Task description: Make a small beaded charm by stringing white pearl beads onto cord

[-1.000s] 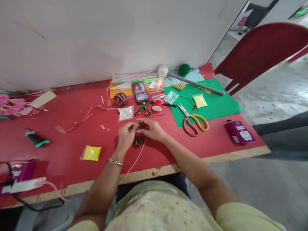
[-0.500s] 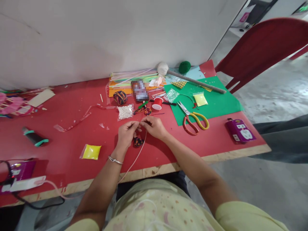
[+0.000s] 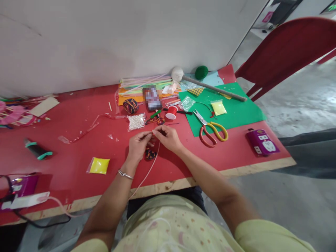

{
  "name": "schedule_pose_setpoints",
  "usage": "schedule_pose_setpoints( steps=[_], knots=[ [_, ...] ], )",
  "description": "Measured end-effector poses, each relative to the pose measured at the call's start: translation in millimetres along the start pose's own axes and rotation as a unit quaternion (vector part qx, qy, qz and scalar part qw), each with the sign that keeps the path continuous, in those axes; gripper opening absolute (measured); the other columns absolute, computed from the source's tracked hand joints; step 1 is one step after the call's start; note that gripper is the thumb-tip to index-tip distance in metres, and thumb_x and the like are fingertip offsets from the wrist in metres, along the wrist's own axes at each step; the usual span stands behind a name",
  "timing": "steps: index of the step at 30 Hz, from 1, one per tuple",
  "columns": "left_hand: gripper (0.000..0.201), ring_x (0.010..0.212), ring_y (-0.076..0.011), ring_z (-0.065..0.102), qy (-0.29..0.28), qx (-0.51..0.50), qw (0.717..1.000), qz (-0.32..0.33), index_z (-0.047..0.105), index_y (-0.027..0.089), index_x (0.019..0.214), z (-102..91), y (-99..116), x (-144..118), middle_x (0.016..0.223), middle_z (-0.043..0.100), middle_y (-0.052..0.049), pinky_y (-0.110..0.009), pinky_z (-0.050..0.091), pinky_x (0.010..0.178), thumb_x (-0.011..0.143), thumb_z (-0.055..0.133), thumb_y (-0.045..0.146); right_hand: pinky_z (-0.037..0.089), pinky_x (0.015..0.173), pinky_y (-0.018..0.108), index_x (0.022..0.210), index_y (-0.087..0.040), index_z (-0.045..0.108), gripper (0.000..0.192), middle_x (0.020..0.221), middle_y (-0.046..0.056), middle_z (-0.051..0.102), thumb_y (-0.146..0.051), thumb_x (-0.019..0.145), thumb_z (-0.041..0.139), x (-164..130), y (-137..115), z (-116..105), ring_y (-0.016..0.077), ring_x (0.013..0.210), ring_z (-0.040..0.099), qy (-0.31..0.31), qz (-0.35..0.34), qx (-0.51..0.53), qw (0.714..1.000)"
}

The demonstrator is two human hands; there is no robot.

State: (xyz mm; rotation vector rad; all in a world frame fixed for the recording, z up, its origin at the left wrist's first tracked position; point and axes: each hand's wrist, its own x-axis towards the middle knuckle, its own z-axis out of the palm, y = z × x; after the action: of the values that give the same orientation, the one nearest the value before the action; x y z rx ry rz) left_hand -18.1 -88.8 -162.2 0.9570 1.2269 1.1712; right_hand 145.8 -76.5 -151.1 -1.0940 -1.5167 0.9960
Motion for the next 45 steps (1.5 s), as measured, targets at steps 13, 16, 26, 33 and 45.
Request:
schedule_pose_setpoints(
  steps=[13, 16, 26, 33, 45],
  knots=[
    [0.040, 0.060, -0.0135, 0.066, 0.010, 0.014, 1.000, 0.010, 0.080, 0.017, 0.097, -0.4, -3.3, -0.3, 0.084, 0.077, -0.005, -0.027, 0.057, 0.057, 0.069, 0.086, 0.045, 0.048, 0.066, 0.024, 0.086, -0.018, 0.070, 0.024, 0.079, 0.002, 0.071, -0.040, 0.093, 0.062, -1.8, 0.6, 6.2, 0.0139, 0.072, 0.063, 0.010, 0.008, 0.007, 1.000],
    [0.039, 0.058, -0.0126, 0.065, 0.014, 0.012, 1.000, 0.006, 0.081, 0.018, 0.096, -0.2, -4.0, -0.3, 0.085, 0.077, -0.005, -0.026, 0.056, 0.057, 0.068, 0.087, 0.045, 0.048, 0.066, 0.024, 0.087, -0.018, 0.071, 0.024, 0.078, 0.002, 0.071, -0.039, 0.093, 0.062, -2.4, 1.0, 7.2, 0.0132, 0.070, 0.063, 0.009, 0.009, 0.004, 1.000],
    [0.035, 0.058, -0.0119, 0.064, 0.006, -0.021, 1.000, 0.005, 0.079, 0.017, 0.096, -0.5, -4.4, 0.2, 0.081, 0.076, -0.004, -0.024, 0.054, 0.054, 0.071, 0.086, 0.041, 0.049, 0.066, 0.024, 0.087, -0.017, 0.071, 0.025, 0.079, 0.002, 0.071, -0.040, 0.093, 0.063, -3.1, 2.2, 8.1, 0.0134, 0.072, 0.064, 0.004, 0.014, 0.023, 1.000],
    [0.038, 0.064, -0.0146, 0.066, 0.015, -0.047, 0.999, -0.009, 0.078, 0.017, 0.092, 0.3, 1.6, 1.0, 0.077, 0.074, -0.004, -0.023, 0.051, 0.053, 0.068, 0.087, 0.044, 0.050, 0.071, 0.025, 0.089, -0.018, 0.071, 0.024, 0.082, 0.003, 0.073, -0.038, 0.096, 0.060, -2.6, -2.1, 3.5, 0.0142, 0.075, 0.066, -0.007, -0.019, -0.010, 1.000],
    [0.032, 0.047, -0.0062, 0.046, 0.047, 0.033, 0.998, 0.028, 0.080, 0.018, 0.094, 0.1, 5.9, -1.8, 0.063, 0.064, 0.002, -0.020, 0.036, 0.045, 0.072, 0.084, 0.041, 0.048, 0.076, 0.027, 0.089, -0.019, 0.069, 0.020, 0.086, 0.003, 0.071, -0.034, 0.098, 0.058, -2.1, -3.6, 0.8, 0.0148, 0.078, 0.063, -0.009, -0.046, -0.056, 0.997]
  ],
)
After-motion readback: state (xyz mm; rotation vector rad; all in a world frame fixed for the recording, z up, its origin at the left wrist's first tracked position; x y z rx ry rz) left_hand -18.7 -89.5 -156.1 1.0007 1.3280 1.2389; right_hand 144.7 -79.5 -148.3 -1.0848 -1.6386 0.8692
